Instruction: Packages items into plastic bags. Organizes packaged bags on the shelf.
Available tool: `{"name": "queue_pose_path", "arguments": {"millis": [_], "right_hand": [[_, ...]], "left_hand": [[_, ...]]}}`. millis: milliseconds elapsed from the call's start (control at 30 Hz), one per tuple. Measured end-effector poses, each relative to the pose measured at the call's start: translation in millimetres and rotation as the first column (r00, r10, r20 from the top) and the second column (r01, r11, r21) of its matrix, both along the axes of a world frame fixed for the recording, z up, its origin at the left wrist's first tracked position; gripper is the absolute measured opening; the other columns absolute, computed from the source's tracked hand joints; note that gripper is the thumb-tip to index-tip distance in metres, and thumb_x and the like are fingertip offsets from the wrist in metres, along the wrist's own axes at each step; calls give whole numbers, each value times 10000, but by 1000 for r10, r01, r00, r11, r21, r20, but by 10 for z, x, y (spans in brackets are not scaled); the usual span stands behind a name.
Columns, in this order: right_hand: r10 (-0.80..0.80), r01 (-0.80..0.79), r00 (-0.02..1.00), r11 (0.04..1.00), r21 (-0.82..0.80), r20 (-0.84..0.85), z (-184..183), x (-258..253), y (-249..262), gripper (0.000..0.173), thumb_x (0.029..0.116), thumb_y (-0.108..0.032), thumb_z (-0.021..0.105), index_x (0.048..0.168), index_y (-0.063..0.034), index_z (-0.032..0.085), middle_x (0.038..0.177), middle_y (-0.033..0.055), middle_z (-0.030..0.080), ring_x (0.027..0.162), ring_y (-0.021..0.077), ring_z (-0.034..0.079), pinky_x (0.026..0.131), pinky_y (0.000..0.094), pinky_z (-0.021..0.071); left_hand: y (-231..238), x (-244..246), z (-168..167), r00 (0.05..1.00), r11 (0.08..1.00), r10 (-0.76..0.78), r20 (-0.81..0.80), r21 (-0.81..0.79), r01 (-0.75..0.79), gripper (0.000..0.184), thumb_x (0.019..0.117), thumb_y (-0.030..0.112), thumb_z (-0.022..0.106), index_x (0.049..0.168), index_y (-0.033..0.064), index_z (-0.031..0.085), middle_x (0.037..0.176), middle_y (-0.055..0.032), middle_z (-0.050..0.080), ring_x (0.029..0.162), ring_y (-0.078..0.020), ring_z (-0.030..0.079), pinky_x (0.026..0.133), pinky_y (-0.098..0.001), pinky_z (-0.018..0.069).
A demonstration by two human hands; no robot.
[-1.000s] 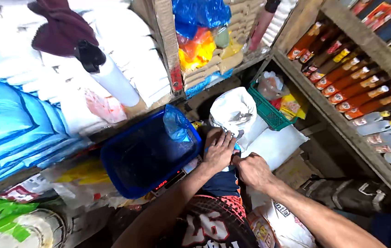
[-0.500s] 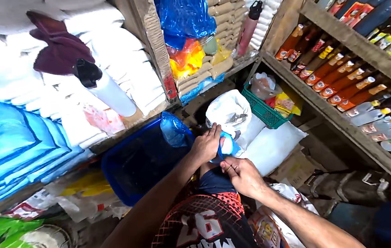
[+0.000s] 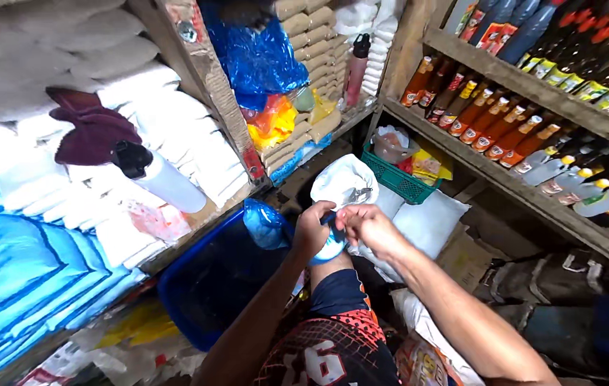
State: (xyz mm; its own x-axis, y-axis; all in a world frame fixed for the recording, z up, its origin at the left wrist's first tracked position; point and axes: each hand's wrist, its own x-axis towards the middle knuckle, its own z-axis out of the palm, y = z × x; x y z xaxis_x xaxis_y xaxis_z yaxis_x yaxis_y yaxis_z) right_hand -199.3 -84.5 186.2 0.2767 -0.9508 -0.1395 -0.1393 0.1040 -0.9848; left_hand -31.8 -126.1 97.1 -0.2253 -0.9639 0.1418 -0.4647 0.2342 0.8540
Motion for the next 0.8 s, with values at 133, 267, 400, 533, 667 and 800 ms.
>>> {"name": "queue_pose_path", "arguments": {"millis": [133,267,400,533,667,800], "right_hand": [[87,-87,995,996,-16,40,203,-148,-362,334,1080,-206,477,873,-22,663,590,-24,507,508,75,479,511,263,455],[298,-296,954,938,-178,-19,556,-230,-191,327,1080,-139,453,858,-10,656,580,4,515,506,88,505,501,250,465],[444,-515,857,737,-438,-260,840,-573,156,268,1041,-94,466,949,-24,708,719,4,627,635,77,591,572,241,519],[412,-269,910,676,-686,48,754,-729,-10,263,1059,-321,559,994,-136,735,830,-69,701,730,16,647,667,216,566],[320,219,703,752,-622,635,295,-137,-445,172,1049,-173,544,1078,-148,711,934,-66,712,850,18,659,772,223,564],[81,264,642,911,-318,763,-244,530,-118,232,1093,-306,457,998,-225,652,827,-112,627,789,-32,594,747,165,505]], "left_hand": [[76,254,442,883,957,-236,-406,63,285,163,1017,118,614,1133,38,694,916,-85,759,802,-164,713,732,-338,596],[224,579,1010,855,894,-411,-316,42,445,160,1037,109,550,1093,44,685,955,-90,757,817,-168,710,706,-310,590],[564,577,1622,850,822,-520,78,-224,523,113,986,151,650,1044,144,747,1173,71,731,1124,-61,665,1024,-338,554],[668,105,2192,847,760,-521,101,-397,515,191,1010,173,576,953,140,755,1480,15,580,1419,-122,482,1257,-518,297],[274,-285,2103,790,889,-451,-416,-288,356,106,962,-40,612,981,-36,716,1391,-142,638,1291,-177,613,1083,-335,523],[173,-74,1647,623,932,-276,-732,-47,359,224,1031,31,502,1149,-58,671,1417,-175,608,774,-101,660,587,-241,520]]}}
